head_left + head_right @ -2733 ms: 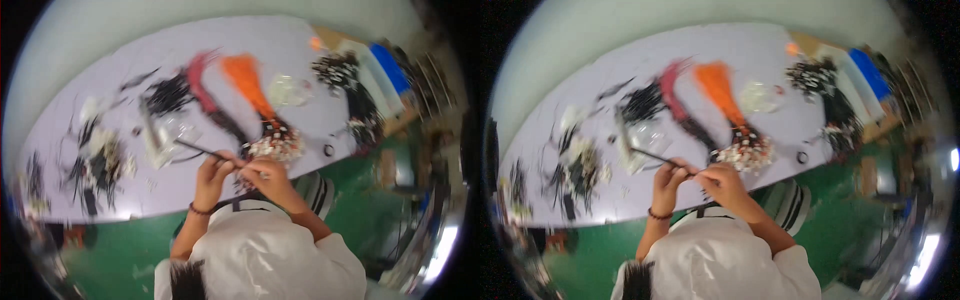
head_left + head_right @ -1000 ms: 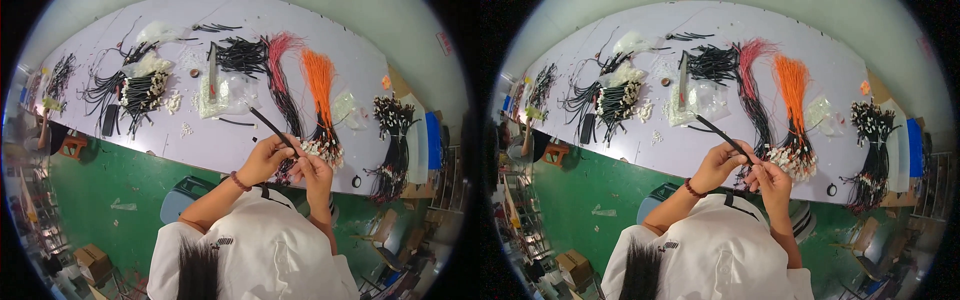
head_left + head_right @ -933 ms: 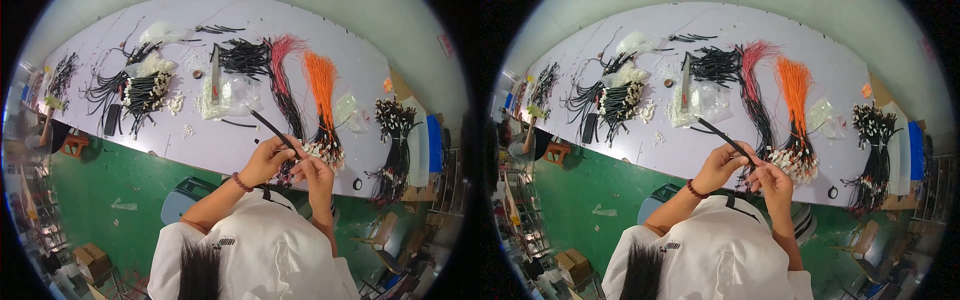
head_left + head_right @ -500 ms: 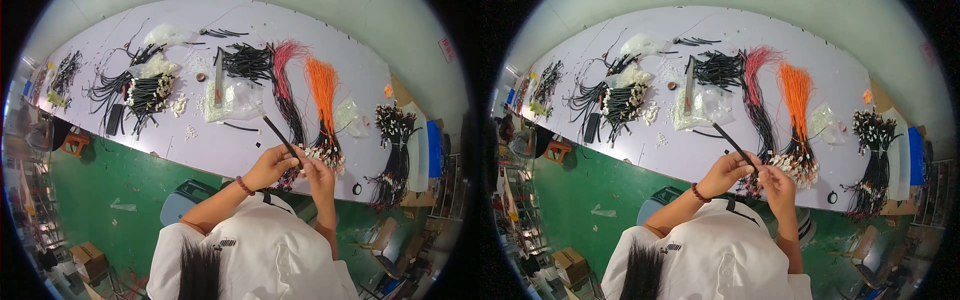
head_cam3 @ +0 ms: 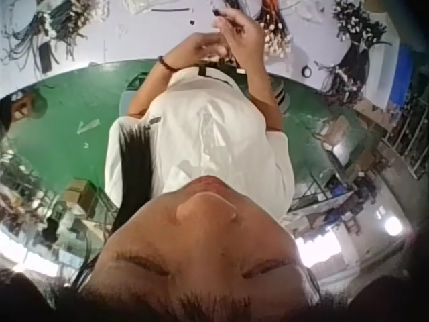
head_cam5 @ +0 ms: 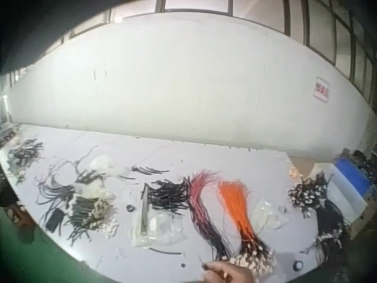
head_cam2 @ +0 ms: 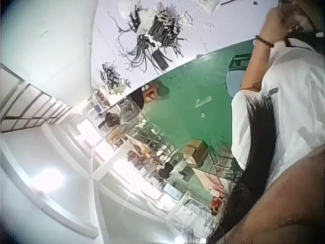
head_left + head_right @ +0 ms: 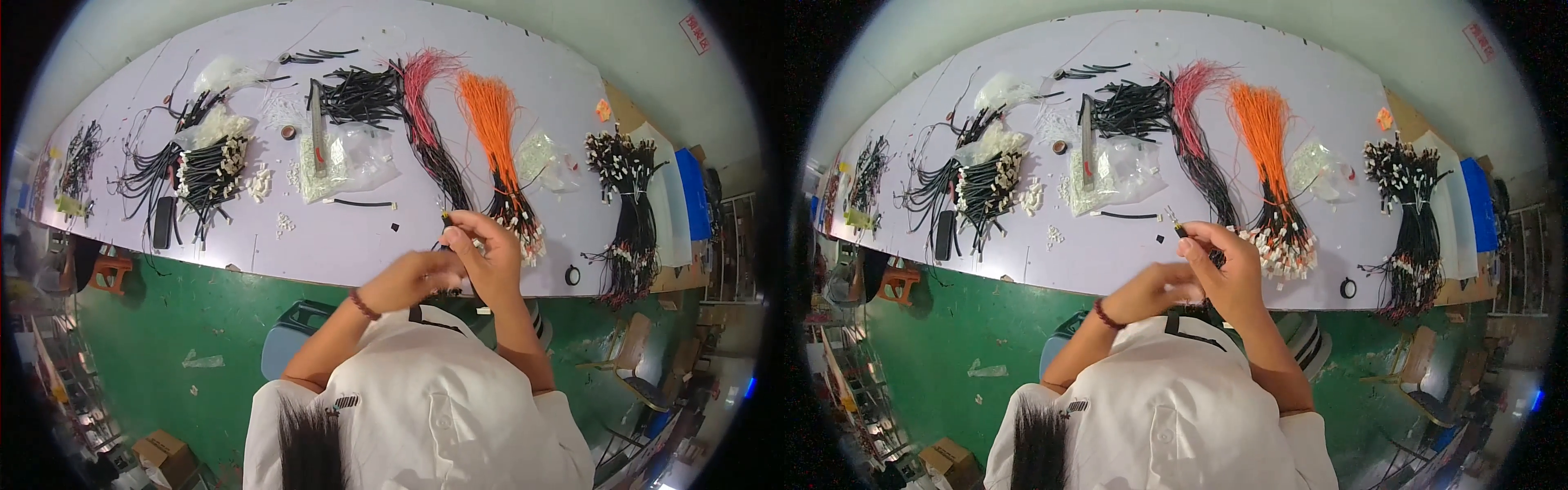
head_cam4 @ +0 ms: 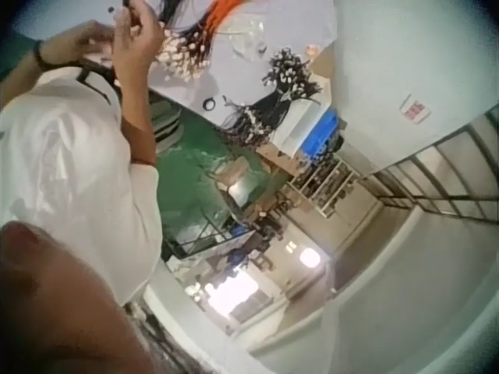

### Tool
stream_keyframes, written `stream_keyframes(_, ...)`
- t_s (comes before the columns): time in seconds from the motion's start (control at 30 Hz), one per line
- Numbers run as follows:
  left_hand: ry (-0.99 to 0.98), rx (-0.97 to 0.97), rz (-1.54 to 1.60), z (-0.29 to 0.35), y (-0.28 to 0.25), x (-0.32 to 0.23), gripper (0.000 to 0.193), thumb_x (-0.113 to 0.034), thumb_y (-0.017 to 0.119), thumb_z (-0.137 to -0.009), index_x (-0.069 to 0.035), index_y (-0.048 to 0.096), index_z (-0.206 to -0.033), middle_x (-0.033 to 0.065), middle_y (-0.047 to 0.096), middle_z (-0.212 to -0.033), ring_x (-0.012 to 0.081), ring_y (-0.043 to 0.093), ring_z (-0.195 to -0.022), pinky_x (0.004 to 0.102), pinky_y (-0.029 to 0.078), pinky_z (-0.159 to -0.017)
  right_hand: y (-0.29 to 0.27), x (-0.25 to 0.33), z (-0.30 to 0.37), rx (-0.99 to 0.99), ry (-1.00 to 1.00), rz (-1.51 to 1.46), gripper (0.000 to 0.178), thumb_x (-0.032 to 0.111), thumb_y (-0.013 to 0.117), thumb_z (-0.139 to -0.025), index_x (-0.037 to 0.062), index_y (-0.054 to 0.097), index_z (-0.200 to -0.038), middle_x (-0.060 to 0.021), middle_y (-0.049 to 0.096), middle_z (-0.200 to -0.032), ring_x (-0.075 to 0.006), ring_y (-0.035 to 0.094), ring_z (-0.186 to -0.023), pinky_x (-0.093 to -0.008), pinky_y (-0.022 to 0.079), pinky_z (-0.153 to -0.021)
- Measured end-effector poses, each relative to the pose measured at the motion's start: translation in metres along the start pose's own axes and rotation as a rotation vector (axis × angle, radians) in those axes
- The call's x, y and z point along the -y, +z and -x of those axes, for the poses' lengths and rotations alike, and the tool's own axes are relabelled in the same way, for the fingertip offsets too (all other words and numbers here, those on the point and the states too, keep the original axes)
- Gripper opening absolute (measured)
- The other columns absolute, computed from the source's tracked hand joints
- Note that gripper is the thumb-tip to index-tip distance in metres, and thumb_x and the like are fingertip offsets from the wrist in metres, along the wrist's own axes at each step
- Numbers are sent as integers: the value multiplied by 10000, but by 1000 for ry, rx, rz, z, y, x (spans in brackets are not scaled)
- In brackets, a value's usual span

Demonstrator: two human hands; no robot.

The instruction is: Sorting and assembling bundles of colored wires with plastic connectors and labels in a factory setting.

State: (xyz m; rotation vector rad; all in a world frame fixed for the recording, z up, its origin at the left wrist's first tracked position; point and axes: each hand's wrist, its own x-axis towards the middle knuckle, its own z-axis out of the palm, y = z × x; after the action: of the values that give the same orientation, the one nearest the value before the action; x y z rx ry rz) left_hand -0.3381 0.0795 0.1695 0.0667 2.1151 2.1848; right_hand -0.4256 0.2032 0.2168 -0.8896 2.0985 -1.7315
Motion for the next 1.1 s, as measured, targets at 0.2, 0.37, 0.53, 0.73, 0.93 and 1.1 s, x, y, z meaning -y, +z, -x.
stream_keyframes(0.2, 197, -439, 289, 5, -29, -29, 198, -157, 566, -901, 13, 589, -999, 79, 632, -925, 136, 585, -837, 270, 471, -721, 5, 7, 11, 8, 27, -80, 168, 96, 617, -846, -31, 627, -956, -48, 648, -770, -74, 577, -690, -218, 460, -636)
stream_keyframes(0.37, 257, -425, 398, 4, -22, -31, 174, -159, 588, -890, 6, 601, -943, 68, 631, -859, 109, 541, -710, 240, 459, -668, 7, 8, 19, 128, 129, -244, 176, 96, 583, -871, -33, 602, -989, -63, 641, -818, -86, 589, -709, -221, 471, -650)
stream_keyframes(0.53, 216, -436, 419, 6, -23, -28, 164, -157, 587, -890, 4, 607, -915, 65, 629, -829, 111, 544, -714, 241, 460, -667, 7, 8, 20, 189, 221, -369, 184, 110, 546, -894, -29, 566, -1014, -67, 622, -823, -87, 564, -669, -220, 461, -624)
stream_keyframes(0.73, 237, -439, 385, 10, -23, -29, 148, -133, 587, -889, 10, 613, -915, 46, 624, -825, 93, 540, -707, 228, 458, -659, 15, 14, 25, 162, 267, -440, 186, 120, 544, -903, -19, 522, -1025, -47, 586, -826, -69, 532, -668, -201, 423, -583)
stream_keyframes(0.93, 286, -400, 357, 16, -28, -31, 206, -133, 590, -883, 21, 600, -1019, 81, 630, -915, 115, 547, -742, 253, 475, -700, 20, 11, 26, 119, 118, -240, 190, 139, 534, -914, -3, 516, -1040, -47, 568, -795, -40, 450, -604, -184, 355, -511)
stream_keyframes(1.1, 345, -410, 299, 10, -32, -29, 260, -82, 595, -865, 26, 579, -1101, 106, 615, -1018, 125, 550, -749, 269, 488, -722, 20, 15, 25, 187, 176, -341, 171, 122, 499, -924, 1, 515, -1043, -60, 561, -758, -21, 363, -481, -174, 311, -434)
